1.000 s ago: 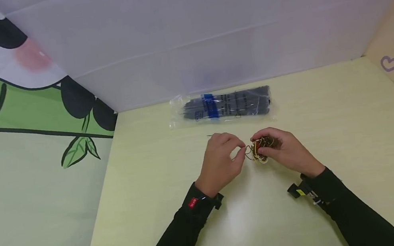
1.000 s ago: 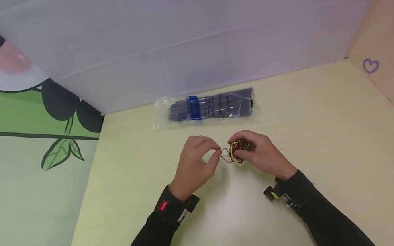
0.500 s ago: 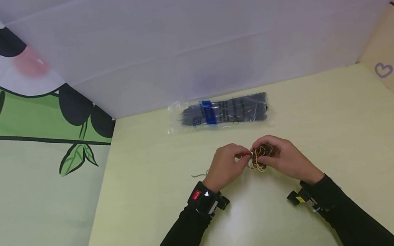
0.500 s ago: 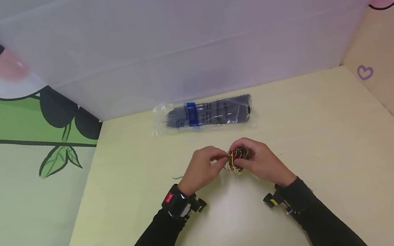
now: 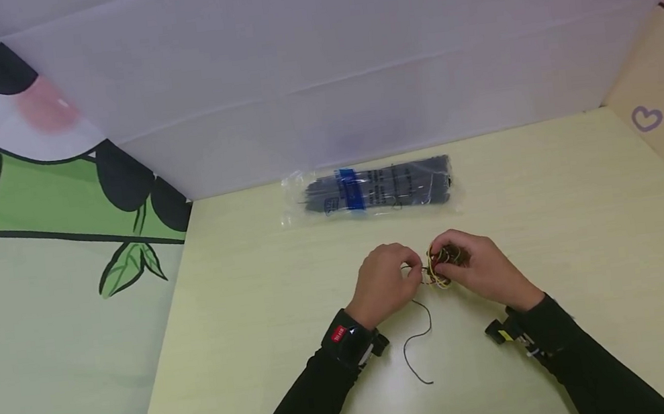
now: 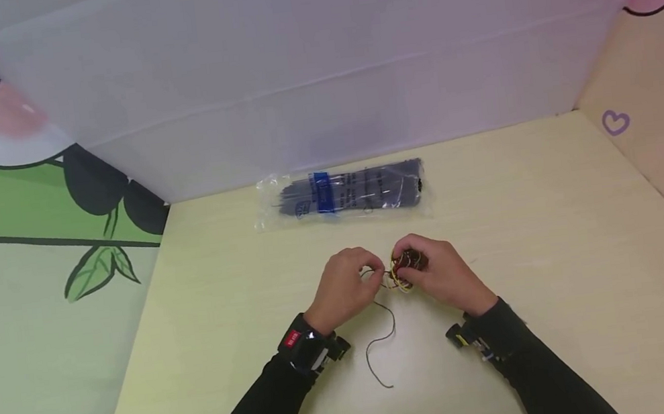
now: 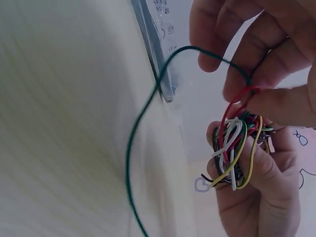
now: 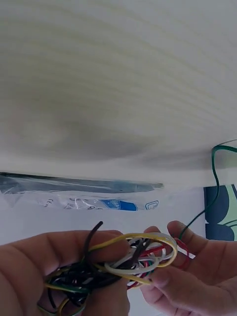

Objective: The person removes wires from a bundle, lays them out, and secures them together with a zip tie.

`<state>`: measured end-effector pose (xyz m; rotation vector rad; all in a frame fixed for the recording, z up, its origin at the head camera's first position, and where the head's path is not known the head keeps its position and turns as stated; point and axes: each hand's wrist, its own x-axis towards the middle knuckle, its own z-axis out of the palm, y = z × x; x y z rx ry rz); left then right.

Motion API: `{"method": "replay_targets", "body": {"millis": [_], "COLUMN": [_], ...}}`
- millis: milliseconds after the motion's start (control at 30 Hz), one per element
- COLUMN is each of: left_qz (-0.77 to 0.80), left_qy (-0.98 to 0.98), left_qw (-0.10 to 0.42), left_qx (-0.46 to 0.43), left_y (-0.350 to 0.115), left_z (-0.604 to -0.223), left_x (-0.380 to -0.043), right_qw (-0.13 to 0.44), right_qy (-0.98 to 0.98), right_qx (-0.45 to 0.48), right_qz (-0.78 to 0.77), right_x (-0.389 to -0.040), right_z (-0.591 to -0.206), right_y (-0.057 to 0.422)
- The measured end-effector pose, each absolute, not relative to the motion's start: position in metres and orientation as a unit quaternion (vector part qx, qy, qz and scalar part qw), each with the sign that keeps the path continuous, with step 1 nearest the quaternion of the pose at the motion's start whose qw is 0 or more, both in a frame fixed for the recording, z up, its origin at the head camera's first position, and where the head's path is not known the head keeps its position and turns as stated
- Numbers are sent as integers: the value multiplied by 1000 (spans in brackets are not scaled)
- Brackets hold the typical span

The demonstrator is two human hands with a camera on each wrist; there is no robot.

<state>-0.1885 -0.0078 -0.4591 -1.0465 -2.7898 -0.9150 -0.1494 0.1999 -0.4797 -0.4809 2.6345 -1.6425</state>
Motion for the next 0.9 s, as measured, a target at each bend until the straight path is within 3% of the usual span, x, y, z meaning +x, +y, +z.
{"method": "replay_targets", "body": {"millis": [500,900], "left_qz": [-287,-264], "left_qy": [-914,-885], "left_qw": [-1,-10], "left_qx": [-287,-383], "left_y": [-41,-16], "left_z": [-473,-454], "left_x": [-201,-193], "right_qw": [-25,17], "right_qy": [890,847], "right_qx": [-125,-152], "right_qz": [-439,-509], "right_x": [-151,-151], "right_z": [-483,-481], "right_y": [205,201]}}
